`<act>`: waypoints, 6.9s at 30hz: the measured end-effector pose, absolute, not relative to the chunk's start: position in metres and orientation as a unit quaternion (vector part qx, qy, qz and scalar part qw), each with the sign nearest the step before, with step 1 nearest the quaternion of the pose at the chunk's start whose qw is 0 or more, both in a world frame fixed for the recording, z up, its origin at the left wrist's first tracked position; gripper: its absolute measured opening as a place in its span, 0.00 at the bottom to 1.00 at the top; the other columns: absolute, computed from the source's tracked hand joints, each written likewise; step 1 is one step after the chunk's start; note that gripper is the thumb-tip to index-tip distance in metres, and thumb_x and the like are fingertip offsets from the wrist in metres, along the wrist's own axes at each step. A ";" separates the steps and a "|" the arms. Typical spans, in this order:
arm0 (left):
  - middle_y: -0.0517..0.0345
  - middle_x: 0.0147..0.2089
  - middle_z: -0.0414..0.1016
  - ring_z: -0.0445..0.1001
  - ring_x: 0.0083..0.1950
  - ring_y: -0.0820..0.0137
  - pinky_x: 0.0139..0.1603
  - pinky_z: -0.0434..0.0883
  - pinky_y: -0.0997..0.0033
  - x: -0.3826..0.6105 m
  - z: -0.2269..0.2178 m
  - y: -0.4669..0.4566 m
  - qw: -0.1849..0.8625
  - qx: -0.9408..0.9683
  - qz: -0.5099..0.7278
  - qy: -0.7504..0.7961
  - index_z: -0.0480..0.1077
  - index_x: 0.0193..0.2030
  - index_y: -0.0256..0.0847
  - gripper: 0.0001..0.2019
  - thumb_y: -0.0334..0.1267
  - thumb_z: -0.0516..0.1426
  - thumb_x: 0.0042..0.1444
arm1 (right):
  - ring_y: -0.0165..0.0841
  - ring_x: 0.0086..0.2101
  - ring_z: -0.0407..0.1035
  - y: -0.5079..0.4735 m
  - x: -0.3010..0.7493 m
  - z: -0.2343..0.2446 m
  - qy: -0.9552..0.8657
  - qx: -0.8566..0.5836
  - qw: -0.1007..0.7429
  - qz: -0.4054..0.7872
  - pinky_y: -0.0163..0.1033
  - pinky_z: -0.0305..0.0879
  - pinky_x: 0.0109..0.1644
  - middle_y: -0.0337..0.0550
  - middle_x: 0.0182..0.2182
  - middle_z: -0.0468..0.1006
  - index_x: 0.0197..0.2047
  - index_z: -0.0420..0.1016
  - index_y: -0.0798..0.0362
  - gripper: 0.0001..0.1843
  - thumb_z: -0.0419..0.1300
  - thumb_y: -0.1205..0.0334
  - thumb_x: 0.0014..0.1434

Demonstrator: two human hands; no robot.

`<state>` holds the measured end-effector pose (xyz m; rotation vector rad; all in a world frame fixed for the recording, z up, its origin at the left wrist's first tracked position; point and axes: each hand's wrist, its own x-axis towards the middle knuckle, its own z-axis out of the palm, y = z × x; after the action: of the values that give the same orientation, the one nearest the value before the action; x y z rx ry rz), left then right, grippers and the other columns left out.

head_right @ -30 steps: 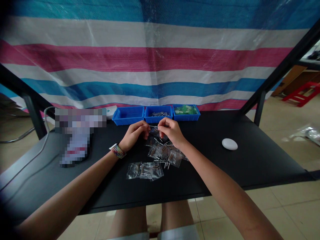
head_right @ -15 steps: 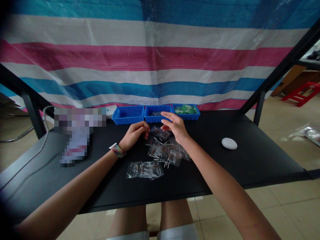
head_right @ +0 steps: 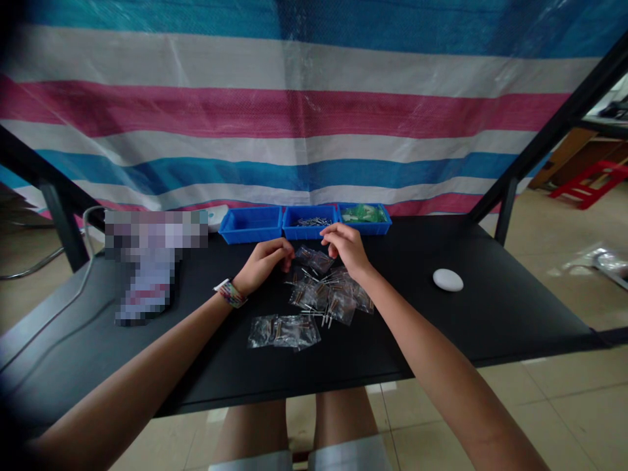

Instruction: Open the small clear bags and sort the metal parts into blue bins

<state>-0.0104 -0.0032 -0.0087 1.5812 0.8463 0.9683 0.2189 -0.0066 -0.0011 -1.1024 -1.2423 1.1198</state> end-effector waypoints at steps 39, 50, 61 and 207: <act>0.56 0.36 0.75 0.73 0.30 0.74 0.29 0.74 0.76 -0.008 -0.009 -0.007 0.503 0.687 0.408 0.330 0.74 0.38 0.37 0.11 0.43 0.65 0.59 | 0.34 0.33 0.76 -0.027 0.197 -0.006 -0.657 -0.417 0.475 0.410 0.41 0.73 0.42 0.40 0.32 0.80 0.37 0.78 0.51 0.07 0.69 0.61 0.55; 0.60 0.33 0.75 0.73 0.28 0.76 0.30 0.72 0.76 -0.012 -0.010 -0.003 0.527 0.637 0.446 0.343 0.75 0.40 0.36 0.13 0.43 0.69 0.56 | 0.37 0.32 0.77 -0.025 0.201 -0.008 -0.636 -0.451 0.490 0.389 0.43 0.73 0.39 0.41 0.29 0.80 0.33 0.77 0.51 0.05 0.68 0.60 0.56; 0.59 0.33 0.75 0.76 0.28 0.74 0.29 0.71 0.77 -0.011 -0.007 -0.004 0.533 0.636 0.442 0.340 0.75 0.38 0.37 0.14 0.45 0.69 0.56 | 0.35 0.31 0.78 -0.021 0.199 -0.004 -0.550 -0.423 0.552 0.462 0.43 0.75 0.41 0.39 0.28 0.80 0.32 0.77 0.51 0.11 0.73 0.58 0.49; 0.59 0.31 0.75 0.73 0.26 0.75 0.28 0.71 0.76 -0.010 -0.007 -0.005 0.514 0.662 0.414 0.355 0.73 0.36 0.37 0.13 0.47 0.62 0.60 | 0.31 0.32 0.66 -0.045 0.198 0.010 -0.829 -0.489 0.244 0.121 0.37 0.54 0.34 0.40 0.36 0.71 0.34 0.68 0.51 0.08 0.62 0.73 0.58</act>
<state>-0.0096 -0.0054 -0.0069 1.5918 0.8542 0.9948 0.1981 -0.0454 0.0098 -1.3368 -2.2633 0.3299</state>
